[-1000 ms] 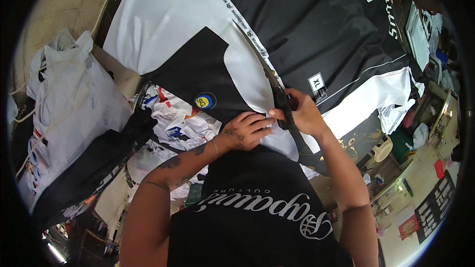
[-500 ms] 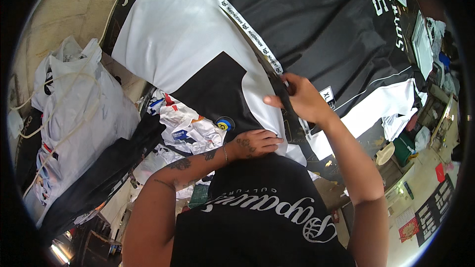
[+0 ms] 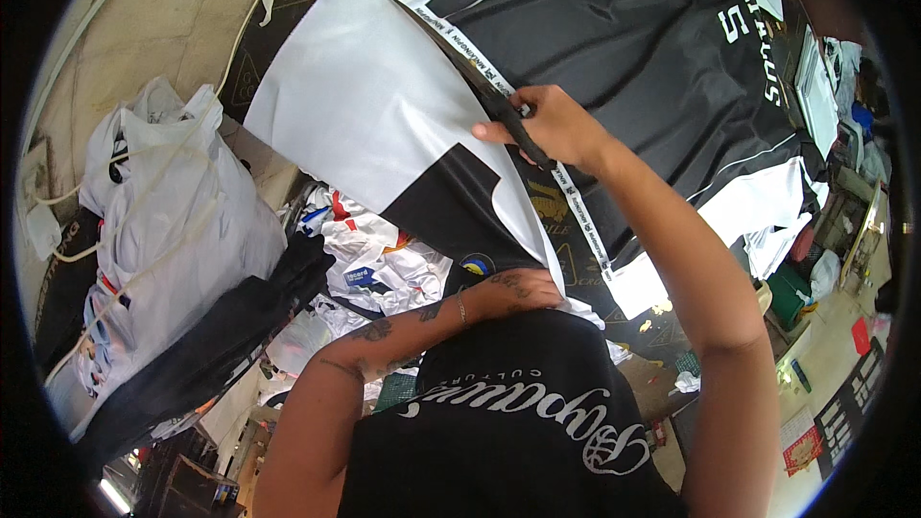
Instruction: The person lays a black and white jersey on a table, then places a white sheet with printed numbers on top. Using scissors, they cut along the printed outline to create a number patch. The process is repeated with another jersey and sheet.
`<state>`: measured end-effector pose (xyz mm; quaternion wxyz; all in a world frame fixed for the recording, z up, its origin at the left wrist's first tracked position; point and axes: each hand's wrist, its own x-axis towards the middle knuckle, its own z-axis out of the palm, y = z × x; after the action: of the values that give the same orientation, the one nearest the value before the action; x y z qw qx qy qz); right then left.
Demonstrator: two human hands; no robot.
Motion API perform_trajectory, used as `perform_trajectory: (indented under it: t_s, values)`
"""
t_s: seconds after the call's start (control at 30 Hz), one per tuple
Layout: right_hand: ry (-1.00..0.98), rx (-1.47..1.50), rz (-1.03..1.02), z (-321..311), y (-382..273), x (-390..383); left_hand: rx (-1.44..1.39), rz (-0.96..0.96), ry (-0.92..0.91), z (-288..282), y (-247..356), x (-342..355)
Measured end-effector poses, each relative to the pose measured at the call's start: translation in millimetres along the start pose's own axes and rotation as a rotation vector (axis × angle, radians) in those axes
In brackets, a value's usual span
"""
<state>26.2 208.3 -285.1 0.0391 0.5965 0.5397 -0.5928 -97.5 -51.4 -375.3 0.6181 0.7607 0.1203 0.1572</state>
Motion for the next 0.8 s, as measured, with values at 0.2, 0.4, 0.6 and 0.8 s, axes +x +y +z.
perform_trajectory:
  t_s: [0.2, 0.4, 0.6, 0.8]
  values:
    - [-0.05, 0.033, -0.046, -1, -29, 27, -0.151, -0.066, -0.186, 24, -2, 60]
    - [0.175, -0.084, -0.325, 0, 24, -57, -0.45, -0.103, -0.14, 2, 27, 75]
    - [0.583, 0.033, -0.242, 50, 224, -269, 0.712, -0.077, 0.389, -38, 39, -24]
    - [1.057, 0.112, 0.305, 137, 400, -411, 0.517, -0.59, -0.189, -14, 58, 38]
